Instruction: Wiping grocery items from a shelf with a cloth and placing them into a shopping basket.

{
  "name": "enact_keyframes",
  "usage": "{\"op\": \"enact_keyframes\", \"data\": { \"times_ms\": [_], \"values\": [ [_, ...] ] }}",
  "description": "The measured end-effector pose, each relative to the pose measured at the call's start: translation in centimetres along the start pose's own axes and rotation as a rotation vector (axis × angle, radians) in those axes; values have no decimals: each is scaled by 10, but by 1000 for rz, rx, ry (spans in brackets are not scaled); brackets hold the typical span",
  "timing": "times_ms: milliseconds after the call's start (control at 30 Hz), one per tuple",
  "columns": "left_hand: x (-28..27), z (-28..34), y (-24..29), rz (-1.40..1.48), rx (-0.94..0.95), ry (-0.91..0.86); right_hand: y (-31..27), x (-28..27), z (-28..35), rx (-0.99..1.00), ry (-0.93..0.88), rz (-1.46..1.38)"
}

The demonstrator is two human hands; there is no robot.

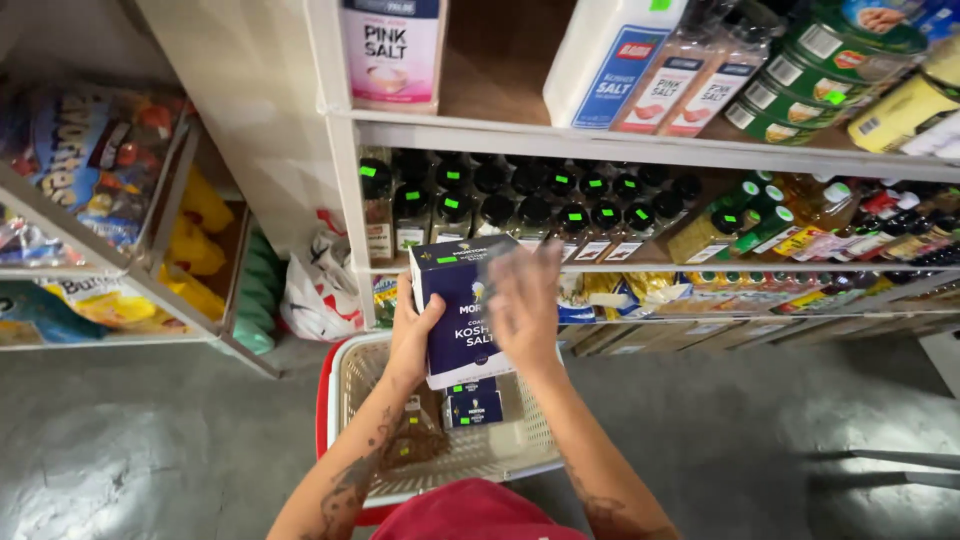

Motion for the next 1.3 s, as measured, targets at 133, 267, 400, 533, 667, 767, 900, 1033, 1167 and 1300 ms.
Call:
{"op": "enact_keyframes", "data": {
  "times_ms": [133,267,400,533,667,767,900,1033,1167,1300],
  "values": [
    [13,-2,21,13,54,26,9,9,46,279,-61,-166],
    [21,-4,19,29,73,24,-1,2,30,4,-130,26],
    [36,4,11,111,40,-12,52,-15,-41,165,-98,-379],
    [34,-7,-7,150,68,-102,105,43,41,1027,-470,-1524],
    [26,-36,-28,49,128,-285,110,89,128,1932,-389,-1938],
    [39,-41,-35,-118,189,-269,153,115,143,1945,-388,-1880],
    [86,-23,21,-173,257,-234,221,155,222,1221,-402,-1325],
    [72,-37,-28,-100,-175,216,85,59,67,151,-309,-591],
    [73,-43,-29,153,-237,215,16,-30,-39,-115,-189,-697],
    [68,-33,-33,344,-303,228,62,12,-50,145,-350,-642]
  ]
}}
Point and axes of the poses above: each hand's wrist, its own z-axis away from the middle knuckle, its own x-axis out of the palm, y = z × x, the point moved 5 cm from there along -z, towards the middle knuckle, and after that the axes turned 12 degrees about x, right-handed, at the moved point
